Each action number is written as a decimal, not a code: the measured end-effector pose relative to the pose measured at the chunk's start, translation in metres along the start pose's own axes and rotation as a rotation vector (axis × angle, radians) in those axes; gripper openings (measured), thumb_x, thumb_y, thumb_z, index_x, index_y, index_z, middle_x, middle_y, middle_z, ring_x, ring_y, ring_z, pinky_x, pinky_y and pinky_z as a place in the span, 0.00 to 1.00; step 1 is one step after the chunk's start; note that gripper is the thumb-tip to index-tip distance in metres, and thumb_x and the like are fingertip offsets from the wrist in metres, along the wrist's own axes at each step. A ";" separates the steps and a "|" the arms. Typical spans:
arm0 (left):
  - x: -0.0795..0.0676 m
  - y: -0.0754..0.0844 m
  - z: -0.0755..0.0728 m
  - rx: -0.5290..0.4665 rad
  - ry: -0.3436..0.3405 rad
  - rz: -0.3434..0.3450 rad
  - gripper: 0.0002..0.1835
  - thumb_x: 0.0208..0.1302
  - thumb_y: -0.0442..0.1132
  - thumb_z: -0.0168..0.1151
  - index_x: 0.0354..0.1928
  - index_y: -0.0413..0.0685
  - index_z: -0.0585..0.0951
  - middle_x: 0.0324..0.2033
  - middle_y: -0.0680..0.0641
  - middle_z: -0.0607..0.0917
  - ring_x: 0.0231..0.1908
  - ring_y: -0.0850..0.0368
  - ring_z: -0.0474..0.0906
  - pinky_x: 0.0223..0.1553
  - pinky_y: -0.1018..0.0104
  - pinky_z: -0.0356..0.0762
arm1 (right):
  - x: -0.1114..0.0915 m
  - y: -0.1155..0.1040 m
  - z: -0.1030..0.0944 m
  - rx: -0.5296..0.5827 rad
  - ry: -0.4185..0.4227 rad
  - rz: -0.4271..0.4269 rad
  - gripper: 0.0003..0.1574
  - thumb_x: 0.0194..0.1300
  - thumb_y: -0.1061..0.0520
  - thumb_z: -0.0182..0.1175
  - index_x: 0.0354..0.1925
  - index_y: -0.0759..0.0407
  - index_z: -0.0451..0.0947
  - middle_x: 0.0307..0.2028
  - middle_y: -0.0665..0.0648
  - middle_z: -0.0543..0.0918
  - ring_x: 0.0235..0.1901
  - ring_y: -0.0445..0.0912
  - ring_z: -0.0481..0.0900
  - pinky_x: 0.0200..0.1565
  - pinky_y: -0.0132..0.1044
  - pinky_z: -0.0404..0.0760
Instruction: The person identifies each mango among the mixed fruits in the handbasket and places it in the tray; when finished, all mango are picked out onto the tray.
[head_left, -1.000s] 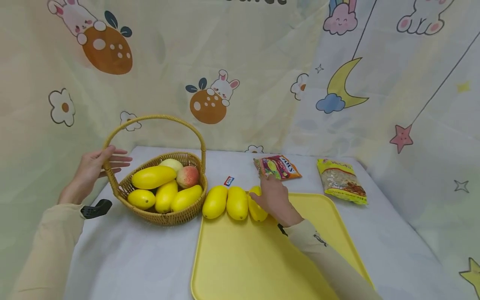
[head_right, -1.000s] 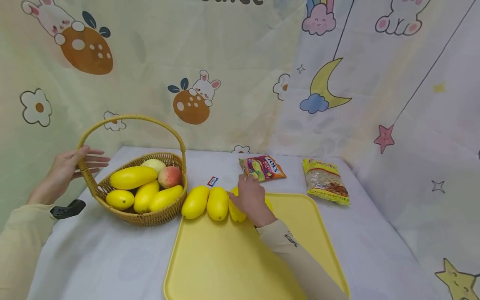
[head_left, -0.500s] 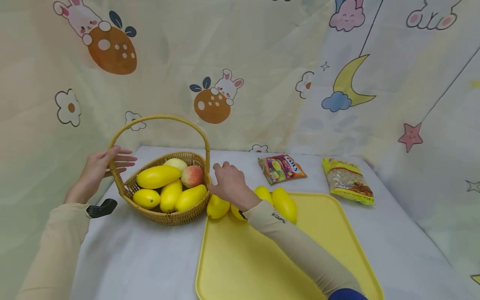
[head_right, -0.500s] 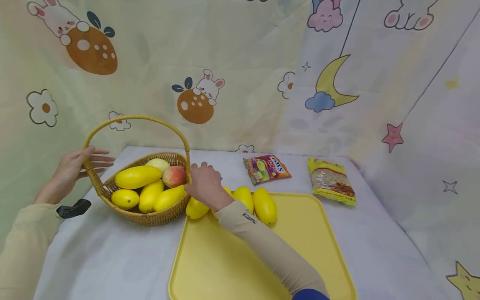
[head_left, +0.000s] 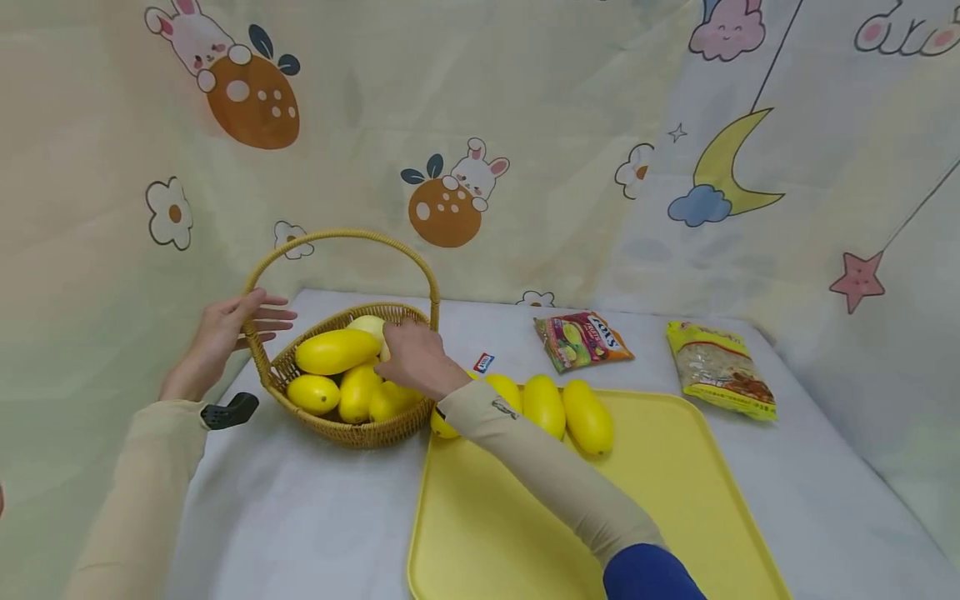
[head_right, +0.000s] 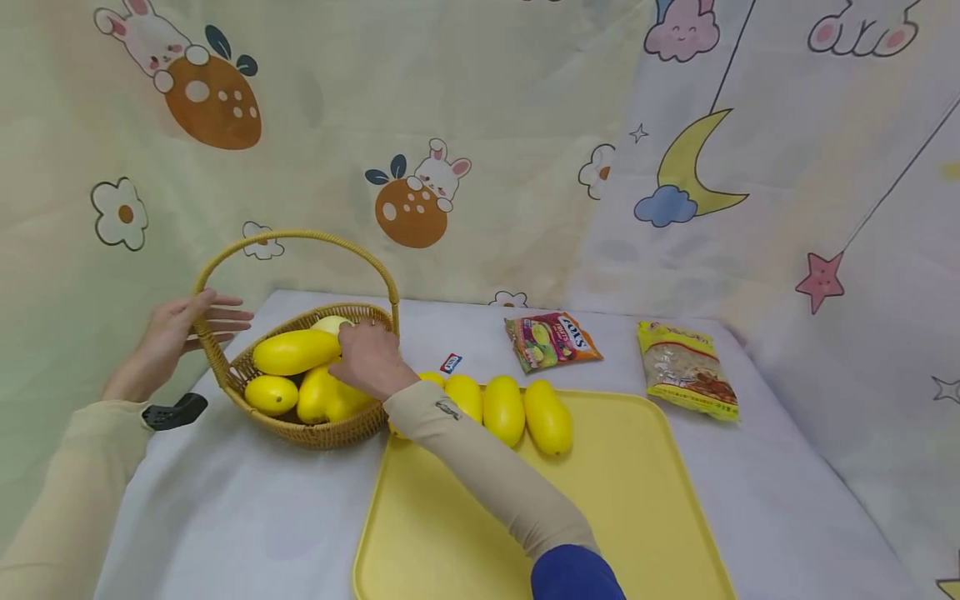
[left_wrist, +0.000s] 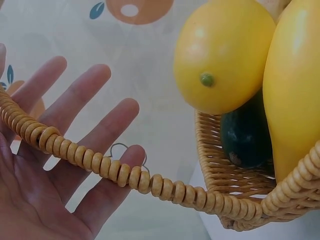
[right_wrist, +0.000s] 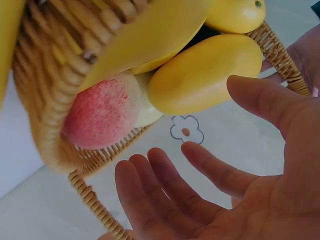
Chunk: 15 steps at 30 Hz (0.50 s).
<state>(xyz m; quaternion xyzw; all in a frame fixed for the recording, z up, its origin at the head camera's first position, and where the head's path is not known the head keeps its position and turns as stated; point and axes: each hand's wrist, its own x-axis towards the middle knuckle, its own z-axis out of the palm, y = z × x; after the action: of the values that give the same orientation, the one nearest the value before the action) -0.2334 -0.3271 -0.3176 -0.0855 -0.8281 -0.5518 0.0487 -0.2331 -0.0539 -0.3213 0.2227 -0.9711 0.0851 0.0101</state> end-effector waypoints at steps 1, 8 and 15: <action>0.000 0.000 0.001 0.003 0.003 0.001 0.28 0.71 0.63 0.42 0.54 0.52 0.79 0.36 0.68 0.86 0.41 0.69 0.83 0.40 0.73 0.81 | 0.003 -0.002 0.000 -0.003 0.000 -0.002 0.22 0.63 0.42 0.61 0.47 0.55 0.74 0.37 0.54 0.76 0.36 0.46 0.75 0.28 0.37 0.76; 0.001 0.000 0.001 -0.019 0.007 0.010 0.25 0.71 0.61 0.43 0.51 0.54 0.80 0.36 0.67 0.86 0.40 0.68 0.84 0.39 0.73 0.81 | 0.023 -0.017 0.001 -0.004 -0.006 -0.041 0.33 0.61 0.42 0.63 0.59 0.55 0.70 0.48 0.57 0.76 0.40 0.47 0.76 0.31 0.37 0.77; 0.002 -0.002 -0.001 -0.050 -0.019 0.026 0.21 0.73 0.59 0.43 0.49 0.58 0.80 0.36 0.66 0.86 0.40 0.67 0.84 0.39 0.72 0.81 | 0.037 -0.027 0.009 0.054 -0.069 -0.027 0.45 0.58 0.42 0.66 0.69 0.49 0.62 0.57 0.56 0.72 0.44 0.47 0.75 0.39 0.37 0.78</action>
<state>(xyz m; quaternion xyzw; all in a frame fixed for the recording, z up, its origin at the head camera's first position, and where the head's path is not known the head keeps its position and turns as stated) -0.2358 -0.3282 -0.3188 -0.1026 -0.8134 -0.5708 0.0456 -0.2549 -0.0956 -0.3235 0.2386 -0.9652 0.1032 -0.0282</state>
